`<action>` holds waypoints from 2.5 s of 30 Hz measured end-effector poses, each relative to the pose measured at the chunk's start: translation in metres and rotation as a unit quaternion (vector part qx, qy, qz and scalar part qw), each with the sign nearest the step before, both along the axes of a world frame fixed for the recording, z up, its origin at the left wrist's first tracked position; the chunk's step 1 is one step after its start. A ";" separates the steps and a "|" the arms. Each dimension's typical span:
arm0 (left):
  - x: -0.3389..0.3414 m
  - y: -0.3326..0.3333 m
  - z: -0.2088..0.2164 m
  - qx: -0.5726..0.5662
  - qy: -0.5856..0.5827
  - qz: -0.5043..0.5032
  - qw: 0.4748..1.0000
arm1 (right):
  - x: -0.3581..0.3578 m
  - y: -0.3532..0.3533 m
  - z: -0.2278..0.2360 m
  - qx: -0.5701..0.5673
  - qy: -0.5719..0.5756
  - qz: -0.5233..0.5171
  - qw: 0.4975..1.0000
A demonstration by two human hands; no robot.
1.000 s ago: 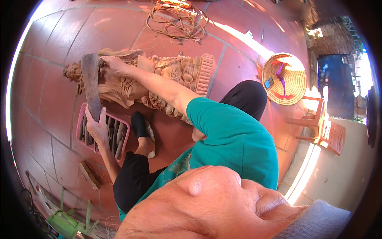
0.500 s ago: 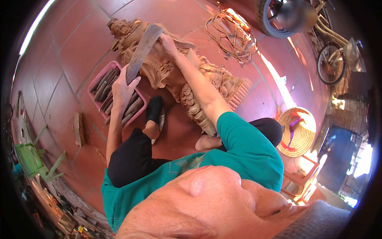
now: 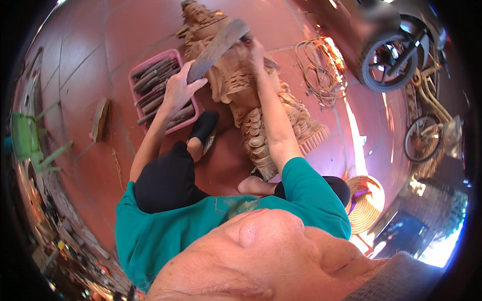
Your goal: The person carves a wooden sculpture using a chisel and mallet. They repeatedly strike the chisel to shape the wood, occasionally adjusting the tool and the sculpture's position.
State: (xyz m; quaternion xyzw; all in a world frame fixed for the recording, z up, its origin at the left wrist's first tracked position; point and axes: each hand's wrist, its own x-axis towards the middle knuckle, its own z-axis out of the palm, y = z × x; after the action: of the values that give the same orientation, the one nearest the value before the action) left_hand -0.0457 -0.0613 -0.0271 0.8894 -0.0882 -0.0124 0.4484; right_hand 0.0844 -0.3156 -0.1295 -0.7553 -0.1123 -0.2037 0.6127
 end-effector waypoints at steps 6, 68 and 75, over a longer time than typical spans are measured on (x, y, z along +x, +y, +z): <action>-0.001 0.019 0.015 -0.131 0.109 0.083 0.982 | -0.002 -0.005 0.010 0.029 0.042 -0.103 0.993; -0.047 0.013 -0.016 -0.154 0.164 0.029 0.974 | 0.000 -0.007 0.000 -0.037 0.028 0.046 0.998; -0.055 0.011 -0.036 -0.199 0.137 0.004 0.970 | -0.011 0.005 0.021 -0.059 0.047 0.018 0.997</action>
State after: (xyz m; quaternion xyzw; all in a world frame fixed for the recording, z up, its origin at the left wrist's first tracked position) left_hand -0.1008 -0.0502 -0.0631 0.7724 -0.0233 -0.1145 0.6243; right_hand 0.0736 -0.3102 -0.1084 -0.7966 -0.1087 -0.1494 0.5756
